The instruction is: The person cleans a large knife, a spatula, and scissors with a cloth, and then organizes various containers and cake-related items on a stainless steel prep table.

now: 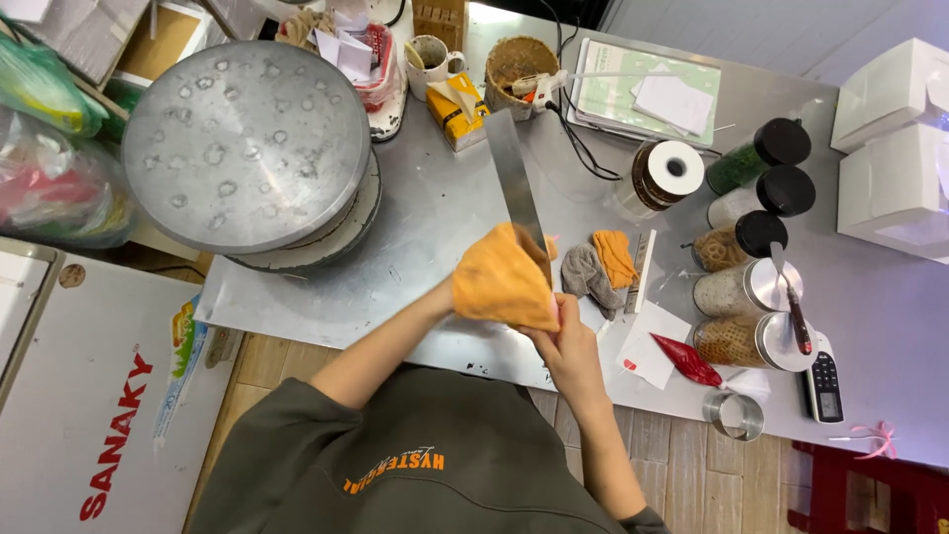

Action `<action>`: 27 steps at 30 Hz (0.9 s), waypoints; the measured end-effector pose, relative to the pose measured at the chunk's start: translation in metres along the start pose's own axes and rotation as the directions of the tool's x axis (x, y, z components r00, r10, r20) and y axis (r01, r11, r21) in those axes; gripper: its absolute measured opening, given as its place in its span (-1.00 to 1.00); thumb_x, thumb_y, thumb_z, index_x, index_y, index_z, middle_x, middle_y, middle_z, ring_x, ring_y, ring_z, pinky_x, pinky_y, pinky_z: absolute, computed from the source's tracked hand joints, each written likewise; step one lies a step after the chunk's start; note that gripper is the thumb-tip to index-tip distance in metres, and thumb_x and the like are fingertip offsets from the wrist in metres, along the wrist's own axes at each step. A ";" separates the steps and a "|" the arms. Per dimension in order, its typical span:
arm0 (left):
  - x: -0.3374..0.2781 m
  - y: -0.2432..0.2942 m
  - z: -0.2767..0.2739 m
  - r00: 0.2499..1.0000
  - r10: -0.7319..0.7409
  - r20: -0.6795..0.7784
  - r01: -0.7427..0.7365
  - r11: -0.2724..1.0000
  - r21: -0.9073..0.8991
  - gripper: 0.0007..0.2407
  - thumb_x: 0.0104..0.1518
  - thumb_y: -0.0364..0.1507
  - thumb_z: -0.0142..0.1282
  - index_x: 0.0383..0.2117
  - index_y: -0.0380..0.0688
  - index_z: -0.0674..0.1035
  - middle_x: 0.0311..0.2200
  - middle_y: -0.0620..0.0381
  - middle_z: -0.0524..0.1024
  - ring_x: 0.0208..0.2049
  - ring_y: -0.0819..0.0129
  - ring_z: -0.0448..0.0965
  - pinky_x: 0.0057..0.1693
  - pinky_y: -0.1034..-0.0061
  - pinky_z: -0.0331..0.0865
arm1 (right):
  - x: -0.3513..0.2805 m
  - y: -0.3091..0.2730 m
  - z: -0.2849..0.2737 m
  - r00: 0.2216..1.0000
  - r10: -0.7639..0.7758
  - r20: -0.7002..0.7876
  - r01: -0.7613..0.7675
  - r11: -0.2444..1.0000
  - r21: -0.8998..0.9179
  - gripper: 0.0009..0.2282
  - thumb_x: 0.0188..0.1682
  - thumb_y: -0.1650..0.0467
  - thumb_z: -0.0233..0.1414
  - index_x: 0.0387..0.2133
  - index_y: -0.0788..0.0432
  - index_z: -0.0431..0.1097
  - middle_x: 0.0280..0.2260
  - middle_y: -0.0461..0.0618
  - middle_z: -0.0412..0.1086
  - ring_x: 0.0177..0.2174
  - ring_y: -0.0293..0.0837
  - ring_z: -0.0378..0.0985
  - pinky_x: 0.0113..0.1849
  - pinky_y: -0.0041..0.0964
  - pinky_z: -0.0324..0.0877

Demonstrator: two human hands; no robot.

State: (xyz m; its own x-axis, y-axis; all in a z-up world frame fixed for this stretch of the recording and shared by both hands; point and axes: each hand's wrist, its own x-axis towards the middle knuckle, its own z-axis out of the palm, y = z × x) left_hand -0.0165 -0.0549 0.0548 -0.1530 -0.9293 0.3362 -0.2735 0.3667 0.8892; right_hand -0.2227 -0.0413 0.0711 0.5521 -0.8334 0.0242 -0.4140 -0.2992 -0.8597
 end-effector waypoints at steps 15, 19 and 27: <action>-0.009 0.000 0.016 0.971 -0.126 -0.202 0.201 0.890 0.409 -0.79 -0.10 -0.30 0.27 -0.57 -0.17 0.55 -0.48 0.05 0.55 -0.43 0.16 0.56 -0.27 0.40 0.46 | -0.002 -0.006 0.011 0.999 -0.035 -0.013 0.031 0.979 -0.200 -0.41 -0.23 0.12 0.31 -0.14 0.26 0.22 -0.55 0.18 0.51 -0.49 0.14 0.64 -0.48 -0.14 0.46; -0.015 -0.011 0.015 0.947 0.280 -0.160 -0.160 0.839 0.520 -0.84 -0.04 -0.32 0.22 -0.49 -0.10 0.55 -0.44 0.12 0.55 -0.39 0.15 0.56 -0.24 0.36 0.41 | -0.003 -0.005 0.015 0.998 -0.056 -0.017 0.052 0.982 -0.180 -0.44 -0.20 0.13 0.31 -0.18 0.26 0.21 -0.55 0.18 0.50 -0.49 0.14 0.64 -0.50 -0.14 0.46; 0.003 0.064 -0.012 0.929 0.206 0.309 -0.370 0.571 0.733 -0.72 -0.32 -0.19 0.31 -0.82 -0.04 0.47 -0.76 0.08 0.41 -0.63 0.09 0.46 -0.47 0.23 0.27 | -0.004 0.000 0.007 0.978 0.182 0.104 -0.201 0.955 0.216 -0.60 -0.17 0.29 0.30 -0.19 0.21 0.30 -0.67 -0.06 0.39 -0.76 -0.26 0.33 -0.69 -0.36 0.18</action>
State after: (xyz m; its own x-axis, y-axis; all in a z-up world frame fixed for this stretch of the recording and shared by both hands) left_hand -0.0229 -0.0349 0.1168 -0.4914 -0.7738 0.3997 -0.7953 0.5858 0.1561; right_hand -0.2195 -0.0344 0.0674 0.5398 -0.8210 -0.1862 -0.3505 -0.0180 -0.9364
